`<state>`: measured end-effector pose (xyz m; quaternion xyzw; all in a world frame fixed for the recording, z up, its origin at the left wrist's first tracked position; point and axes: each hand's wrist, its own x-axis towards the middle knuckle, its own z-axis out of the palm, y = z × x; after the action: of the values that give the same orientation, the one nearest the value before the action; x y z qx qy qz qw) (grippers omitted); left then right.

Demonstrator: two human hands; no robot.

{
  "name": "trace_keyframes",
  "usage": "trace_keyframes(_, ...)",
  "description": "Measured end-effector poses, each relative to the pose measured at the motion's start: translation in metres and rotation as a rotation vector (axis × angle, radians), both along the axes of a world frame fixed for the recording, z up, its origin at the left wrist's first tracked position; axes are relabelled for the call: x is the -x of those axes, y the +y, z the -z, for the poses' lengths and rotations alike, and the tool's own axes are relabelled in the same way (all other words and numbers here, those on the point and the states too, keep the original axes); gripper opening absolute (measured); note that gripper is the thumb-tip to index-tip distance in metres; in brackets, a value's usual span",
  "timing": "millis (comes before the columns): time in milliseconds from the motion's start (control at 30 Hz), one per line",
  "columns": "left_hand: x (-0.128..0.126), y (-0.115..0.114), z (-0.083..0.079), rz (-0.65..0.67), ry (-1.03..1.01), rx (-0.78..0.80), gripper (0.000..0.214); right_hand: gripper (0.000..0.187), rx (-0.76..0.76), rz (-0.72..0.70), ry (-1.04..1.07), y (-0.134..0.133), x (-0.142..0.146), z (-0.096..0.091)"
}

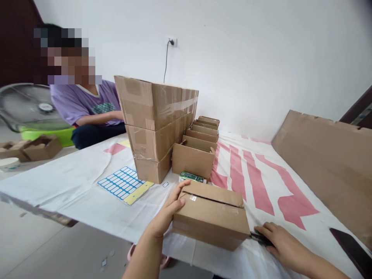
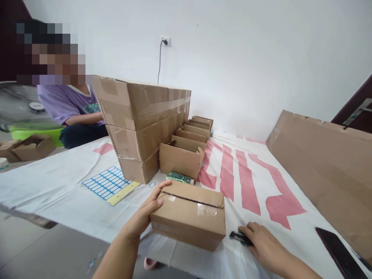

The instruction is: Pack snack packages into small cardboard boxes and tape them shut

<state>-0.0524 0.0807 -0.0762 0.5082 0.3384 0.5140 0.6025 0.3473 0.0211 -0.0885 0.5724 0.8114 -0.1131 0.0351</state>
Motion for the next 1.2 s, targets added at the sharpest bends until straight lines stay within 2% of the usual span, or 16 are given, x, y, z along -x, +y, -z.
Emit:
trace_keyframes(67, 0.000, 0.000, -0.001, 0.002, -0.008, -0.003, 0.062, 0.045, -0.102, -0.037, 0.023, 0.007, 0.006, -0.014)
trace_keyframes(167, 0.000, 0.000, 0.000, -0.005, -0.011, -0.013, 0.062, 0.028, -0.350, -0.083, 0.111, 0.018, 0.023, -0.041)
trace_keyframes(233, 0.000, 0.000, 0.000, -0.013, -0.008, -0.018, 0.062, 0.026, -0.501, -0.139, 0.184, 0.025, 0.039, -0.057)
trace_keyframes(300, 0.000, 0.000, 0.001, -0.021, -0.001, -0.024, 0.061, 0.027, -0.579, -0.206, 0.238, 0.029, 0.057, -0.068)
trace_keyframes(433, -0.001, 0.000, 0.000, -0.012, 0.003, -0.023, 0.062, 0.031, -0.550, -0.280, 0.280, 0.035, 0.086, -0.077)
trace_keyframes(533, 0.000, 0.001, 0.001, -0.007, 0.002, -0.022, 0.061, 0.026, -0.482, -0.291, 0.301, 0.039, 0.096, -0.079)
trace_keyframes(833, 0.002, 0.000, 0.003, -0.015, 0.030, -0.034, 0.060, 0.017, -0.461, -0.332, 0.274, 0.044, 0.098, -0.079)
trace_keyframes(1100, 0.002, 0.000, 0.003, 0.007, 0.026, -0.058, 0.060, 0.020, -0.515, -0.378, 0.257, 0.047, 0.100, -0.083)
trace_keyframes(1200, 0.002, 0.000, 0.004, -0.015, 0.026, -0.104, 0.065, 0.025, -0.507, -0.345, 0.274, 0.053, 0.099, -0.086)
